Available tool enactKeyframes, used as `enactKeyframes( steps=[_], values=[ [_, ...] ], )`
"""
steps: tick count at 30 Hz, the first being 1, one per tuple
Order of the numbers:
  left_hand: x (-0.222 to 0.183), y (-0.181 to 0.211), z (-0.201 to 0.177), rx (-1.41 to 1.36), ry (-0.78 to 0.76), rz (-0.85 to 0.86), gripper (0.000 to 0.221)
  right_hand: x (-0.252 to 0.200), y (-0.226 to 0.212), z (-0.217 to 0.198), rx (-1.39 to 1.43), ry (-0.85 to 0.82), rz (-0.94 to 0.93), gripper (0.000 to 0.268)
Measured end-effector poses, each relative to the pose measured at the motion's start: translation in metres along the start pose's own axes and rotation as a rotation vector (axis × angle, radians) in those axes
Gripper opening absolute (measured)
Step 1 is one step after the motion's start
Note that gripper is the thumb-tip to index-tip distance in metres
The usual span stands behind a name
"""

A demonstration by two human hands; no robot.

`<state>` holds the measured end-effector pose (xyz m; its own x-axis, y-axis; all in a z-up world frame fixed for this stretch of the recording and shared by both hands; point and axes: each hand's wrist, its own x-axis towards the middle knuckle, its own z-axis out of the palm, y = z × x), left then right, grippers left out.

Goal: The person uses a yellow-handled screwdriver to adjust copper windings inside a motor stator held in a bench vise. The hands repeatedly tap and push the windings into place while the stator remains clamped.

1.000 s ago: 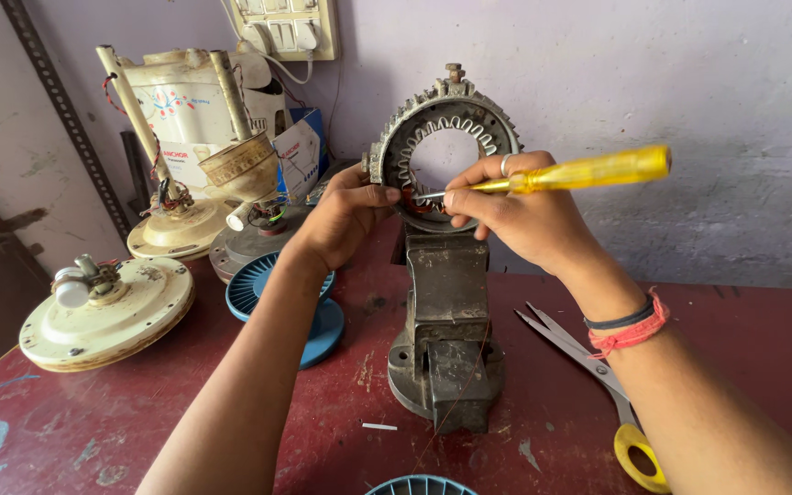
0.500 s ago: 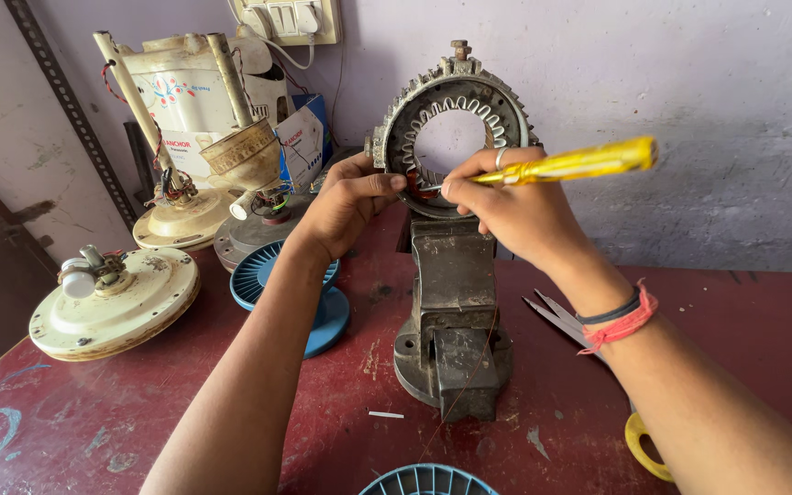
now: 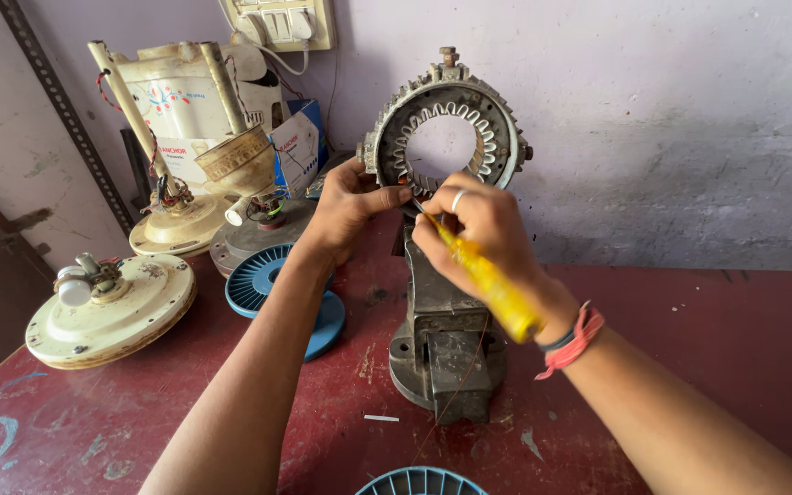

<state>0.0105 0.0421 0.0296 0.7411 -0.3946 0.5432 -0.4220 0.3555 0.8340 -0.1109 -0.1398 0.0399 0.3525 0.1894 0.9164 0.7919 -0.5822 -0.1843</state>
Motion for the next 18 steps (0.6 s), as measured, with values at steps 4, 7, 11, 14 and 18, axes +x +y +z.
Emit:
enactKeyframes(
  steps=[4, 7, 11, 14, 18],
  values=[
    [0.003, -0.001, 0.003, 0.034, 0.032, 0.014, 0.041, 0.020, 0.017, -0.027, 0.184, -0.049, 0.179, 0.004],
    [0.001, 0.001, 0.004, 0.058, 0.036, -0.005, 0.042, 0.026, 0.023, -0.040, 0.267, -0.079, 0.273, 0.007],
    [-0.003, 0.008, 0.002, 0.022, -0.025, -0.044, 0.043, 0.023, 0.019, -0.033, 0.270, -0.141, 0.374, 0.011],
    [-0.003, 0.011, 0.003, 0.021, -0.025, -0.045, 0.044, 0.020, 0.017, -0.023, 0.159, -0.119, 0.290, 0.014],
    [-0.004, 0.012, 0.004, -0.009, -0.045, -0.042, 0.044, 0.017, 0.017, -0.023, 0.128, -0.151, 0.280, 0.016]
  ],
)
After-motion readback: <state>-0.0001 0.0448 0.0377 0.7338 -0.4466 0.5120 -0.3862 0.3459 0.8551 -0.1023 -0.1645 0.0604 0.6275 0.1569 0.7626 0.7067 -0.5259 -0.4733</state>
